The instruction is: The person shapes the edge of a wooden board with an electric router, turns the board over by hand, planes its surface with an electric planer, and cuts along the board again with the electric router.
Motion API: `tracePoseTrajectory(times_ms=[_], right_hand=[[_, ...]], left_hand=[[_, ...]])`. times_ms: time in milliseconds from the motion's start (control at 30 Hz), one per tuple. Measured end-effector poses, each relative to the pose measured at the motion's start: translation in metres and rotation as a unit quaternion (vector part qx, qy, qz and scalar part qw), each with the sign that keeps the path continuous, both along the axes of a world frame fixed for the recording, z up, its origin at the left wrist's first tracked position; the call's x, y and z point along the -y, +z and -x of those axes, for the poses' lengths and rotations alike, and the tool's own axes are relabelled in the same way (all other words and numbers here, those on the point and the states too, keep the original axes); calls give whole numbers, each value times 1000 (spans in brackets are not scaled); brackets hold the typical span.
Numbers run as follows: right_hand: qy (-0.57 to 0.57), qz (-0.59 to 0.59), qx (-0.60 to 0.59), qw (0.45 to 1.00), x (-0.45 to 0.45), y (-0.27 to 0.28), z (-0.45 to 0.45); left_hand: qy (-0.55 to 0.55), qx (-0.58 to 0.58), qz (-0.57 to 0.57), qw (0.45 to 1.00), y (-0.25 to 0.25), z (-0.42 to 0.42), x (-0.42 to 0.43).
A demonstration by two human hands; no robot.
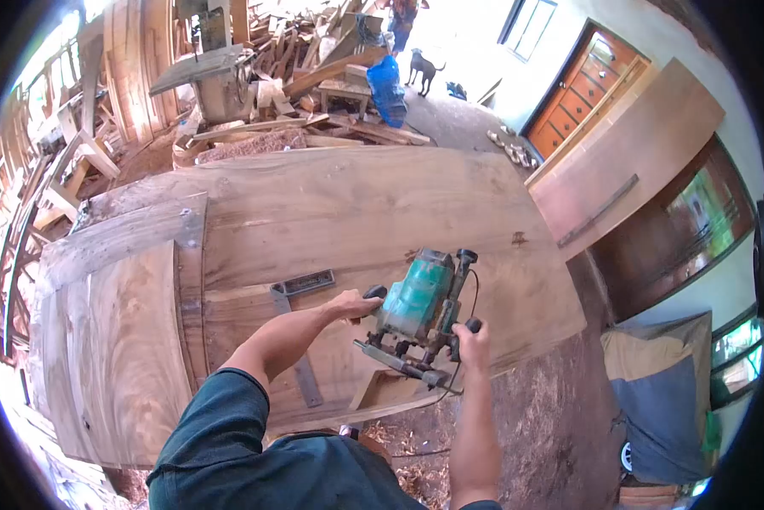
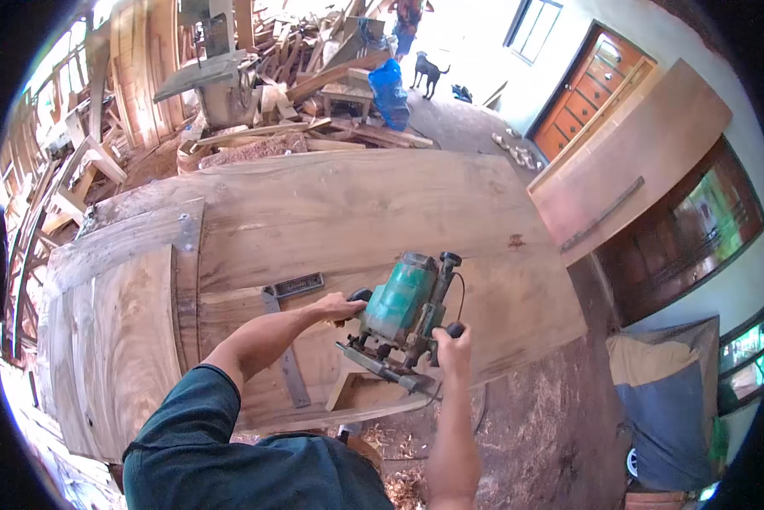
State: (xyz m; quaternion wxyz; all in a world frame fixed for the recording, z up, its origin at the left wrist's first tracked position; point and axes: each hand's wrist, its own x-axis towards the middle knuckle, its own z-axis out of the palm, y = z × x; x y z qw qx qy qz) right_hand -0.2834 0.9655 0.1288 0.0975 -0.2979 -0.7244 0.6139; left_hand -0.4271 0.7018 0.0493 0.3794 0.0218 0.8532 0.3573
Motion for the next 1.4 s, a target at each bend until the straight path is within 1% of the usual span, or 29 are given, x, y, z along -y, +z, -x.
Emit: tracePoseTrajectory(times_ms=[100, 267, 333, 467, 567, 600, 633, 667, 733, 800, 833, 867, 900, 933, 967, 1000, 1033, 1067, 1133, 1167, 1200, 1233, 1267, 1333, 1367, 1400], right_hand=[[9, 26, 36, 999, 0, 3, 23], [22, 46, 96, 994, -8, -7, 51], [27, 56, 119, 991, -13, -10, 59], [65, 76, 144, 984, -30, -28, 75], [64, 76, 153, 983, -30, -31, 83], [90, 90, 156, 980, -34, -36, 85], [101, 106, 153, 977, -35, -38, 88], [100, 126, 157, 974, -40, -47, 92], [92, 96, 164, 978, -39, -45, 93], [114, 140, 175, 968, -63, -70, 100], [122, 121, 197, 965, -56, -57, 99], [176, 188, 195, 946, -60, -58, 101], [176, 180, 200, 947, -63, -60, 104], [160, 174, 216, 947, -60, -54, 106], [190, 195, 218, 937, -67, -58, 109], [208, 238, 203, 927, -61, -52, 109], [197, 252, 189, 928, -62, -56, 110], [245, 230, 210, 918, -68, -61, 114], [243, 247, 209, 914, -98, -96, 128], [241, 257, 215, 911, -113, -109, 136], [237, 269, 205, 911, -106, -109, 133], [231, 280, 195, 911, -102, -103, 129], [228, 294, 218, 902, -103, -99, 129], [255, 284, 266, 885, -135, -132, 148], [268, 277, 287, 877, -157, -153, 164], [254, 250, 280, 891, -156, -150, 166]], left_hand=[[-8, 15, -2, 1000, -15, 16, 1], [-20, 33, 20, 999, -32, 30, -1], [-20, 37, 27, 999, -29, 32, -1], [-25, 45, 18, 999, -34, 34, -2], [-11, 38, 19, 999, -41, 34, -3], [0, 24, 10, 1000, -51, 34, -3], [13, 34, 9, 999, -59, 34, -4], [27, 41, -5, 999, -52, 29, 0], [33, 66, 4, 997, -44, 27, 4], [55, 49, -18, 997, -41, 24, 21], [71, -12, -57, 996, -60, 21, 35], [102, -50, -50, 992, -56, 14, 52], [127, -90, -43, 987, -45, 3, 68], [170, -140, -55, 974, -26, -21, 86], [209, -189, -66, 957, -13, -51, 102], [246, -195, -70, 947, -28, -78, 115], [264, -176, -89, 944, 9, -120, 130], [269, -175, -83, 944, -15, -158, 142], [295, -176, -80, 936, 4, -247, 153], [320, -156, -60, 932, -6, -292, 152], [343, -140, -38, 928, -13, -333, 152], [364, -65, -26, 929, -3, -368, 151], [361, -39, -17, 931, -8, -403, 152], [411, 0, 25, 911, -38, -470, 151], [442, 24, 49, 896, -45, -491, 152], [469, 50, 71, 879, -51, -510, 153]])
